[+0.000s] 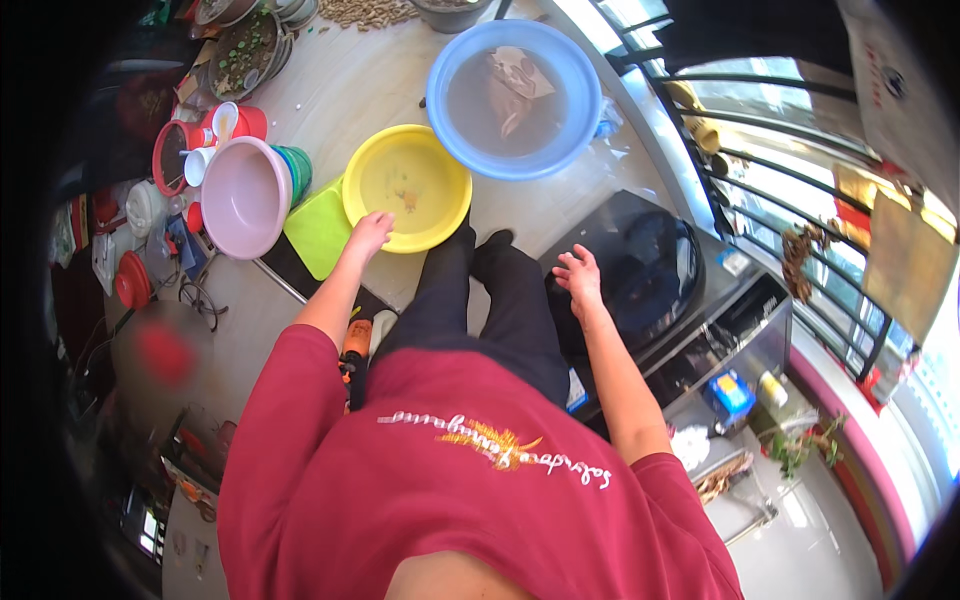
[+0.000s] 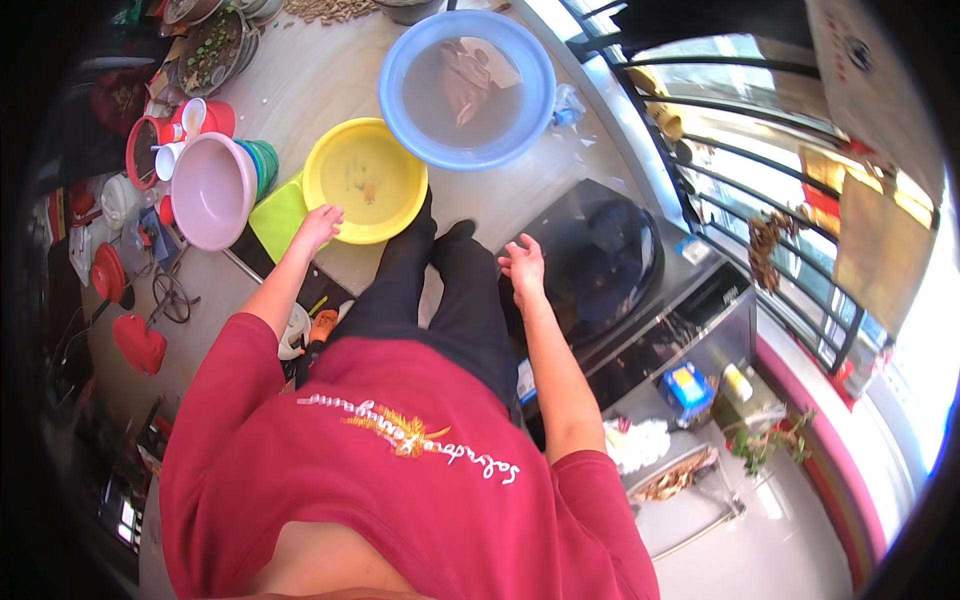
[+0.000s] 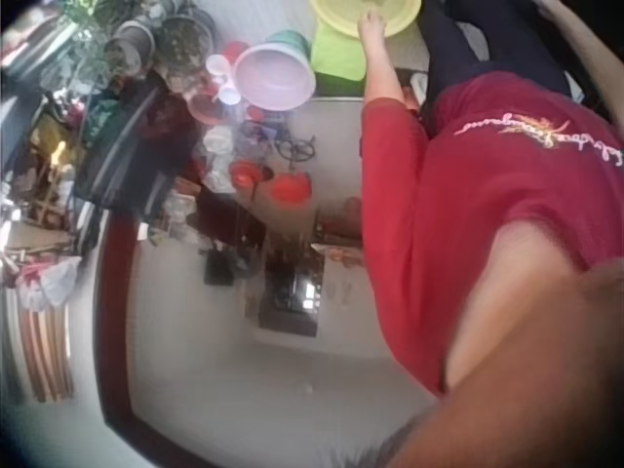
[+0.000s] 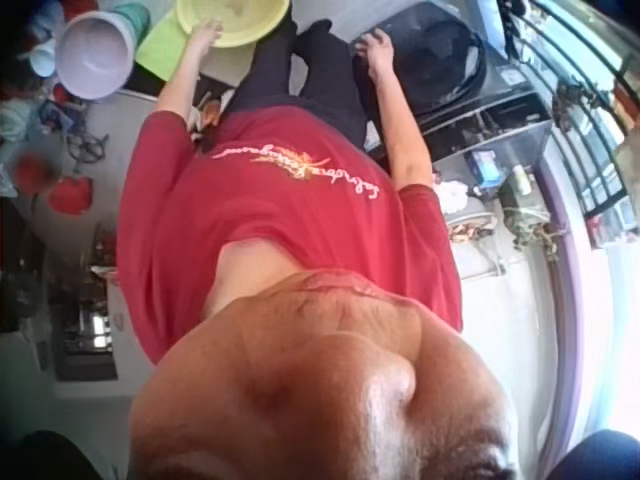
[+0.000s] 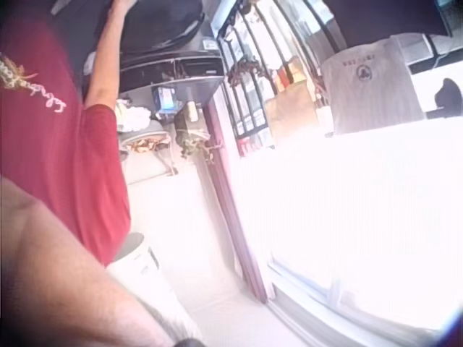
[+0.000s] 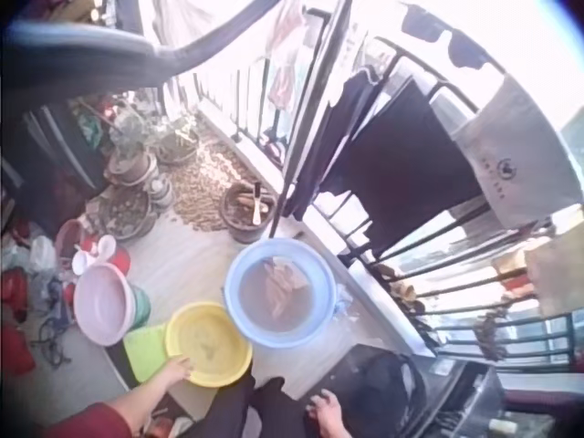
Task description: The person washes a cloth in a basin of water and then uses the cloth to wipe the motor housing and the front and back grilles of a portable electric fan.
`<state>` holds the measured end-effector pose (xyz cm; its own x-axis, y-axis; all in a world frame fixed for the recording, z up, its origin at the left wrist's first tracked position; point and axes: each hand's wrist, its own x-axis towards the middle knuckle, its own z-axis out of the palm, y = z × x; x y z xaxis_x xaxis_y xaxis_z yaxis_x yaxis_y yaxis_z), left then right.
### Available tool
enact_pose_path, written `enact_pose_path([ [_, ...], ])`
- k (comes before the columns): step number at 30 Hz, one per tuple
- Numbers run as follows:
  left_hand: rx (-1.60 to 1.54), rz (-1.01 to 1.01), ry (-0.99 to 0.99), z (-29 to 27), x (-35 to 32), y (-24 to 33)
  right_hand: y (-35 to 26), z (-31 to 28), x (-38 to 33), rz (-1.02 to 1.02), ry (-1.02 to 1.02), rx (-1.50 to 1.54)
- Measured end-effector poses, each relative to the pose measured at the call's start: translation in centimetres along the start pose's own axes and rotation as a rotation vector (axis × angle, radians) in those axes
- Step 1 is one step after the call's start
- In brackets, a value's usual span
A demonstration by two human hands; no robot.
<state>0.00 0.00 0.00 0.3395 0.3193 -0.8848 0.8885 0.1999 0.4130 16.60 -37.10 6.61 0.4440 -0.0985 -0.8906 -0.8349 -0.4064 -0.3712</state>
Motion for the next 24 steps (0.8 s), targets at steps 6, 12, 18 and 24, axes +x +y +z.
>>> enact_pose_path([
  [6,-0.257,0.160,-0.135,7.7,10.6,12.7,-6.6,3.9,20.6,-0.304,-0.039,-0.346],
  [12,-0.605,0.053,-0.161,15.6,16.8,15.1,-17.1,13.8,36.2,-0.958,0.018,-0.774],
  [18,-0.800,-0.025,-0.198,20.7,21.9,13.6,-21.5,19.8,41.0,-1.128,0.204,-1.260],
  [24,-0.910,-0.116,-0.208,22.8,24.6,13.4,-20.7,19.8,41.4,-0.631,-0.148,-0.822],
])
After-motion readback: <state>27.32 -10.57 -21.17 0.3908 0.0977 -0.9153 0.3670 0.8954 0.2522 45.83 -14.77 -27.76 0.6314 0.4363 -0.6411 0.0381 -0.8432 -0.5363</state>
